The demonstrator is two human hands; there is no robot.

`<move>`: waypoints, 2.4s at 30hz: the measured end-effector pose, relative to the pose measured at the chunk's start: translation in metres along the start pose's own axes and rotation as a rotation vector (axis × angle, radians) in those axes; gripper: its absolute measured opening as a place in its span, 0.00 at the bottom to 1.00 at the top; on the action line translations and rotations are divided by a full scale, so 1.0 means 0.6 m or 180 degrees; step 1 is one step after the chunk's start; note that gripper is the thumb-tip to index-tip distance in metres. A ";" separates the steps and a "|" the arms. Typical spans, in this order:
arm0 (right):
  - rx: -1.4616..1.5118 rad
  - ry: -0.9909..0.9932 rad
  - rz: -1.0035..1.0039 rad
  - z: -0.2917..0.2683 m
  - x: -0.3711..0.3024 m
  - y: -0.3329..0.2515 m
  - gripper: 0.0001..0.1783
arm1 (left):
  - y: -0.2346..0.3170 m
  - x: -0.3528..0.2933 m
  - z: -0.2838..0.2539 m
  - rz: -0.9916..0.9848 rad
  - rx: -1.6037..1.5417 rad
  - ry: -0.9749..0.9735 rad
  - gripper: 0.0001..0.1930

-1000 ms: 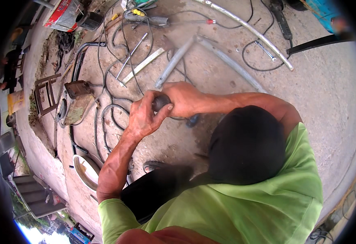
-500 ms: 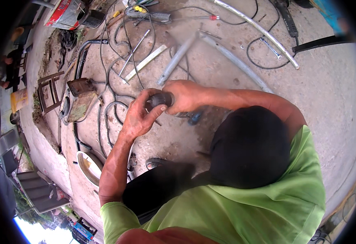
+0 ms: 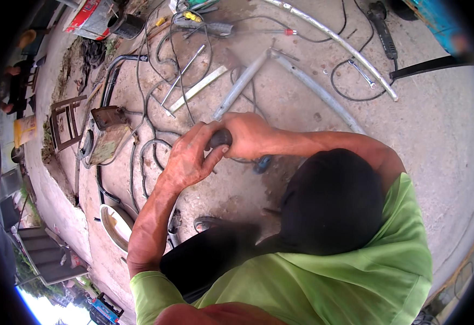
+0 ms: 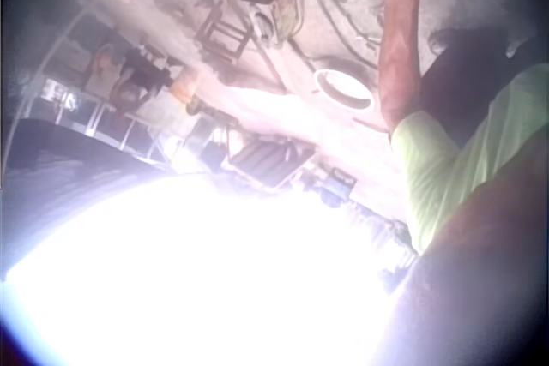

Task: The person uses a power drill to make holes in several metal tubes, holding the tubing by hand while sitting on the ground.

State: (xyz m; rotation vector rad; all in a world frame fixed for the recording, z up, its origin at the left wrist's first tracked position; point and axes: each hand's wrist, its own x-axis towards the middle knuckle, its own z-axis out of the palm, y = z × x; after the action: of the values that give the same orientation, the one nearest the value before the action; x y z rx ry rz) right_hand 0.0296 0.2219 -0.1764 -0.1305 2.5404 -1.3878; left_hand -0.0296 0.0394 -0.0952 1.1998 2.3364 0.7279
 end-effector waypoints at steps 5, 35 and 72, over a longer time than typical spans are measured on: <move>-0.0111 0.0008 -0.0136 -0.006 -0.002 -0.008 0.27 | -0.013 -0.001 0.008 0.0106 -0.0049 0.0072 0.21; 0.1139 0.0238 -0.0496 0.019 0.028 0.132 0.38 | -0.098 0.060 0.167 0.0114 -0.2444 0.0929 0.27; 0.0437 0.0040 0.1038 0.024 0.065 0.105 0.20 | -0.031 0.122 0.120 -0.2225 -0.0211 0.1010 0.29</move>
State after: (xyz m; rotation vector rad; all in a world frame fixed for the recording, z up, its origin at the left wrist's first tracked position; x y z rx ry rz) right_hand -0.0018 0.2369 -0.2435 0.3040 2.3329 -1.4241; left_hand -0.0398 0.1097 -0.1719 0.1886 2.7006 0.7565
